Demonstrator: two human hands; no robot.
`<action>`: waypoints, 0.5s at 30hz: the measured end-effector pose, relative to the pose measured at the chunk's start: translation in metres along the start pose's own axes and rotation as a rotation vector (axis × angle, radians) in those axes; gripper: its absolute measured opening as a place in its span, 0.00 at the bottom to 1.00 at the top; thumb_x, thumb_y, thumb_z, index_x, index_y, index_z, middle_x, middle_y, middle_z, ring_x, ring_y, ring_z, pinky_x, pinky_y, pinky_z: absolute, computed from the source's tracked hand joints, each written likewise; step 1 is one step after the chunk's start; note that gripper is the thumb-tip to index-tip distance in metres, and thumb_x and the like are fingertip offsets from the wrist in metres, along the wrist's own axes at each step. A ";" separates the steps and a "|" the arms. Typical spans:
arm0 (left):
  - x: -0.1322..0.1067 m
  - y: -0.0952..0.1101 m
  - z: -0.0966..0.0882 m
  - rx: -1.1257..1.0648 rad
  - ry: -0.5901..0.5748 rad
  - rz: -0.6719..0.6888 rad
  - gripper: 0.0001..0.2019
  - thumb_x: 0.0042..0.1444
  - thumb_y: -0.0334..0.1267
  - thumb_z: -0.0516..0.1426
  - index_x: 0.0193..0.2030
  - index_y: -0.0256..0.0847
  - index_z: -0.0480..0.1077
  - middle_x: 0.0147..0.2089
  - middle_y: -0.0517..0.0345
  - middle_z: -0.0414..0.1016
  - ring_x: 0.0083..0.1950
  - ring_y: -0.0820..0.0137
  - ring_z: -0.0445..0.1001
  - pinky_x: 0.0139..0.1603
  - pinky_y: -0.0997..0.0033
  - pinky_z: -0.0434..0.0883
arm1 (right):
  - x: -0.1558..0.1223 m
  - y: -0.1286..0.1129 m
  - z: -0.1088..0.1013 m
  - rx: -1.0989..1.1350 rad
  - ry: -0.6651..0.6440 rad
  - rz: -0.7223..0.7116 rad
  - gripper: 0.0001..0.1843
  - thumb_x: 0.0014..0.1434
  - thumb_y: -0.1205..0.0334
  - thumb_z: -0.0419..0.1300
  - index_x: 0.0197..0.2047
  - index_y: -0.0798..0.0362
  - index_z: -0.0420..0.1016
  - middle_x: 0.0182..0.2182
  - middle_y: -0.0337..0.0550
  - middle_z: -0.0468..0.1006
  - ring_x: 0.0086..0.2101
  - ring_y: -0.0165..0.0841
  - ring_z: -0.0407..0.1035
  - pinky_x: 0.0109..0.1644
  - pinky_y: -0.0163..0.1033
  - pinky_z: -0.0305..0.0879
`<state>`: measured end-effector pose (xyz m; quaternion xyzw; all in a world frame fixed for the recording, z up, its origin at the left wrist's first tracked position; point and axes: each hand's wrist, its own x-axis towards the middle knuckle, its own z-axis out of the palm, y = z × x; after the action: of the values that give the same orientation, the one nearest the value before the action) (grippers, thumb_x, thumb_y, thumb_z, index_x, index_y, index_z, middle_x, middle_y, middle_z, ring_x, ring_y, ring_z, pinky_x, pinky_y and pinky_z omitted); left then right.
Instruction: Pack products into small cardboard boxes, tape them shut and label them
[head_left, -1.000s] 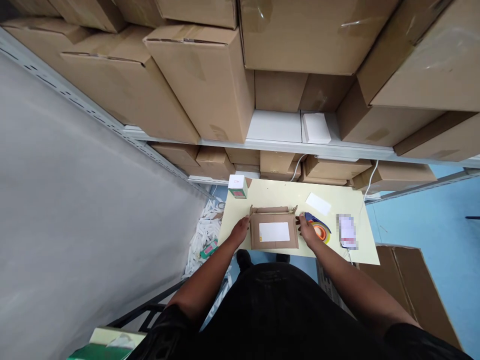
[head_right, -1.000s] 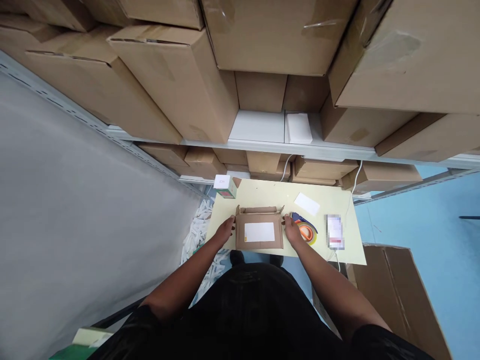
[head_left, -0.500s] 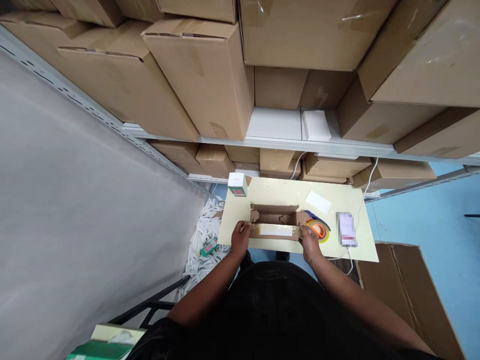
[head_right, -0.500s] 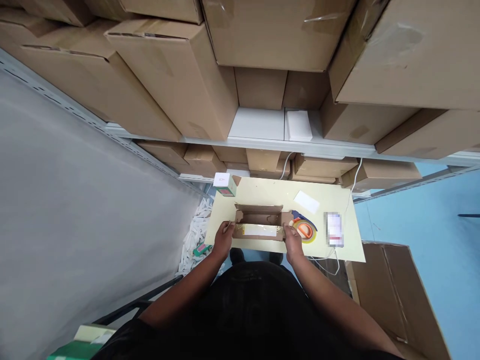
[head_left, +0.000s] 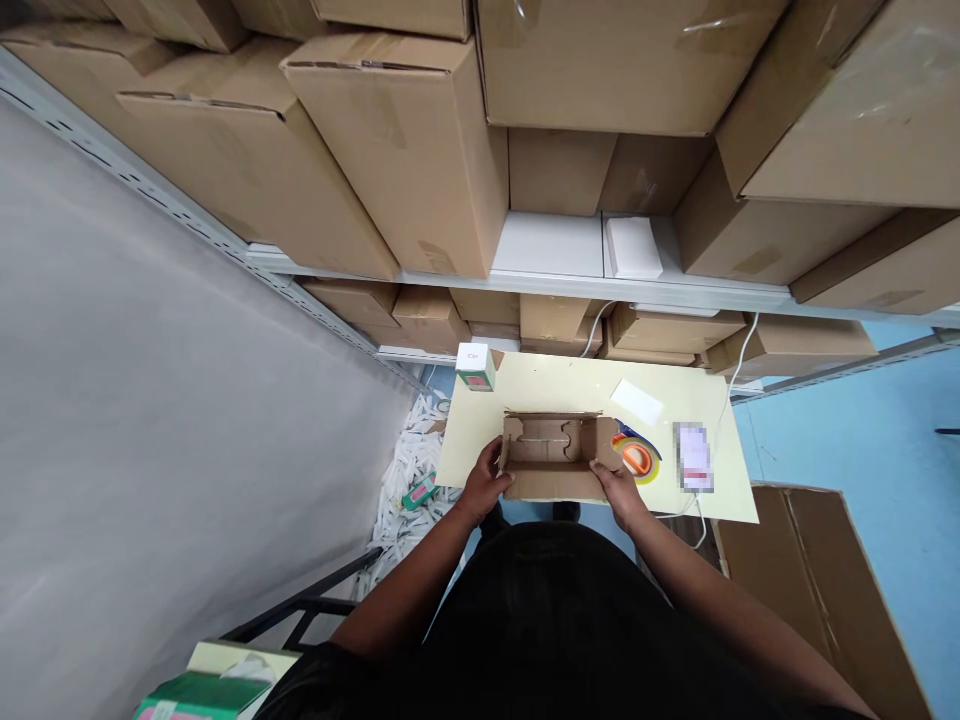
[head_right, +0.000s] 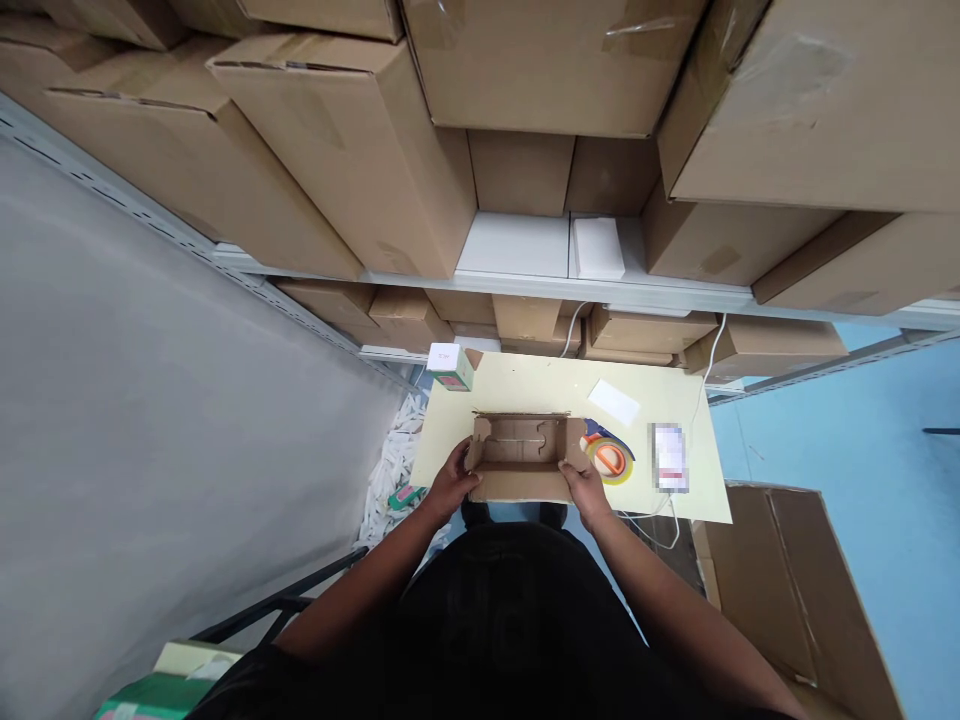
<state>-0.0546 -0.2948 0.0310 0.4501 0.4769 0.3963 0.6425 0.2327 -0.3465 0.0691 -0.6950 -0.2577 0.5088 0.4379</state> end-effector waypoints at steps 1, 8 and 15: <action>0.000 -0.001 0.000 0.062 0.007 0.012 0.43 0.48 0.40 0.66 0.72 0.43 0.59 0.76 0.45 0.58 0.76 0.53 0.55 0.73 0.53 0.57 | 0.001 0.001 0.000 -0.087 0.009 -0.015 0.27 0.51 0.40 0.66 0.44 0.55 0.80 0.35 0.48 0.85 0.42 0.46 0.78 0.46 0.45 0.72; 0.007 0.008 0.009 0.337 0.128 0.009 0.32 0.58 0.45 0.61 0.69 0.39 0.65 0.68 0.45 0.70 0.71 0.55 0.66 0.72 0.53 0.61 | 0.007 -0.004 -0.005 -0.365 -0.006 -0.126 0.26 0.56 0.40 0.62 0.40 0.56 0.84 0.39 0.53 0.86 0.49 0.51 0.78 0.53 0.46 0.71; 0.004 0.025 0.020 0.408 0.241 -0.004 0.25 0.63 0.52 0.56 0.62 0.41 0.73 0.66 0.47 0.73 0.73 0.56 0.64 0.76 0.54 0.54 | 0.002 -0.021 -0.009 -0.477 0.032 -0.113 0.24 0.56 0.41 0.59 0.37 0.55 0.83 0.36 0.52 0.86 0.47 0.51 0.79 0.48 0.43 0.72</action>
<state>-0.0362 -0.2879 0.0565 0.5191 0.6215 0.3412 0.4773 0.2431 -0.3383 0.0873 -0.7712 -0.4021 0.3971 0.2931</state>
